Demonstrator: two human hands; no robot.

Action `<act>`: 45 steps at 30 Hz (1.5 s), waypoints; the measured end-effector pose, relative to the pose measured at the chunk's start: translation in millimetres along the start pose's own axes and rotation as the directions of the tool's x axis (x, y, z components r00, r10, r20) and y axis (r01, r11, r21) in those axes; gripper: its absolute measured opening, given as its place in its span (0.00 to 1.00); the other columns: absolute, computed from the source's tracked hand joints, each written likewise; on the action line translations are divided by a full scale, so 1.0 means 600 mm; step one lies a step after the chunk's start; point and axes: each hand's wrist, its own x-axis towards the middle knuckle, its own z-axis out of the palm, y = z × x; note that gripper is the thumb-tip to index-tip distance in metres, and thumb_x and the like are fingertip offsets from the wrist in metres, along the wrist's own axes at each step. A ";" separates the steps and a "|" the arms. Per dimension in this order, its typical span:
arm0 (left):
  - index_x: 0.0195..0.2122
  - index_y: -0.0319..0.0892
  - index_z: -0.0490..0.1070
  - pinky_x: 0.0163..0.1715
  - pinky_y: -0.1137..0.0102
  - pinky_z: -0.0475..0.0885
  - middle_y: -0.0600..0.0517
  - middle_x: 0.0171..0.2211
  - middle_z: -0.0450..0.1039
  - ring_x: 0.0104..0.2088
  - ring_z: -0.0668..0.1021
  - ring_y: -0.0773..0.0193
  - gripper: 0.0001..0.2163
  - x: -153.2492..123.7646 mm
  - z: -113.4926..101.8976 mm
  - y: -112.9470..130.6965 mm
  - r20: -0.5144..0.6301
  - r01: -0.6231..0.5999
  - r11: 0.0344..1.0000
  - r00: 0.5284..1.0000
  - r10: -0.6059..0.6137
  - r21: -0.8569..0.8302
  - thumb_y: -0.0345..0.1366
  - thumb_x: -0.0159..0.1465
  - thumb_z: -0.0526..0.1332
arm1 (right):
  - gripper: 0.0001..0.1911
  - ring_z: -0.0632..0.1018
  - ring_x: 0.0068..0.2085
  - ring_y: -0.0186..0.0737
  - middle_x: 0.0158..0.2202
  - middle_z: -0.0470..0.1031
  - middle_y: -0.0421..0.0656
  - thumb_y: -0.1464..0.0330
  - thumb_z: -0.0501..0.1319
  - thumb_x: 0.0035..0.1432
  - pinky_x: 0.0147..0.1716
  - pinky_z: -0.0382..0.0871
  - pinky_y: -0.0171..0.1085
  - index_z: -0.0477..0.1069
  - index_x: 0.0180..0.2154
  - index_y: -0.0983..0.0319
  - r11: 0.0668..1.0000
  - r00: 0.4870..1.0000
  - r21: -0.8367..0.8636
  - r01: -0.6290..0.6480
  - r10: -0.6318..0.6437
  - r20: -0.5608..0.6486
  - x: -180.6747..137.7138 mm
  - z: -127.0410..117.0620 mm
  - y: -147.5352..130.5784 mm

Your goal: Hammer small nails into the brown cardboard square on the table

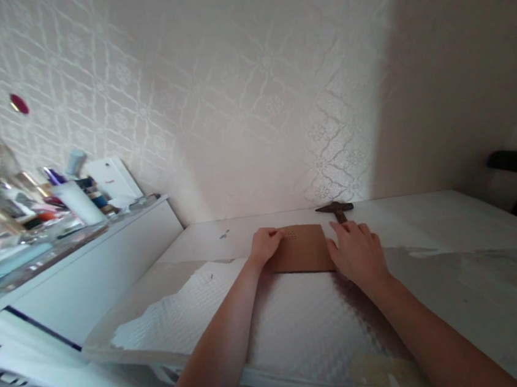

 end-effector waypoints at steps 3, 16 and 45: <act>0.34 0.45 0.75 0.35 0.72 0.67 0.50 0.34 0.75 0.36 0.75 0.61 0.13 0.001 0.000 0.001 0.003 0.007 1.000 1.000 -0.007 -0.004 0.42 0.59 0.52 | 0.28 0.71 0.39 0.58 0.37 0.68 0.58 0.58 0.48 0.52 0.32 0.64 0.49 0.60 0.52 0.65 0.986 0.991 -0.101 -0.130 0.133 0.026 -0.008 -0.008 0.013; 0.43 0.44 0.69 0.45 0.70 0.63 0.51 0.42 0.71 0.43 0.71 0.62 0.15 -0.033 -0.029 0.051 -0.001 -0.211 0.969 0.977 0.213 0.131 0.38 0.61 0.47 | 0.26 0.73 0.40 0.50 0.38 0.71 0.53 0.66 0.49 0.51 0.34 0.62 0.41 0.58 0.52 0.65 0.975 0.941 -0.051 -0.218 0.224 0.253 0.004 -0.011 0.036; 0.57 0.41 0.50 0.52 0.52 0.48 0.41 0.58 0.49 0.57 0.53 0.47 0.32 -0.089 -0.007 0.070 0.358 -0.339 0.884 0.908 0.217 0.323 0.56 0.58 0.40 | 0.28 0.52 0.13 0.21 0.19 0.58 0.30 0.59 0.60 0.45 0.09 0.42 0.25 0.58 0.49 0.57 0.009 0.943 0.947 -0.321 0.094 0.319 -0.006 -0.048 -0.038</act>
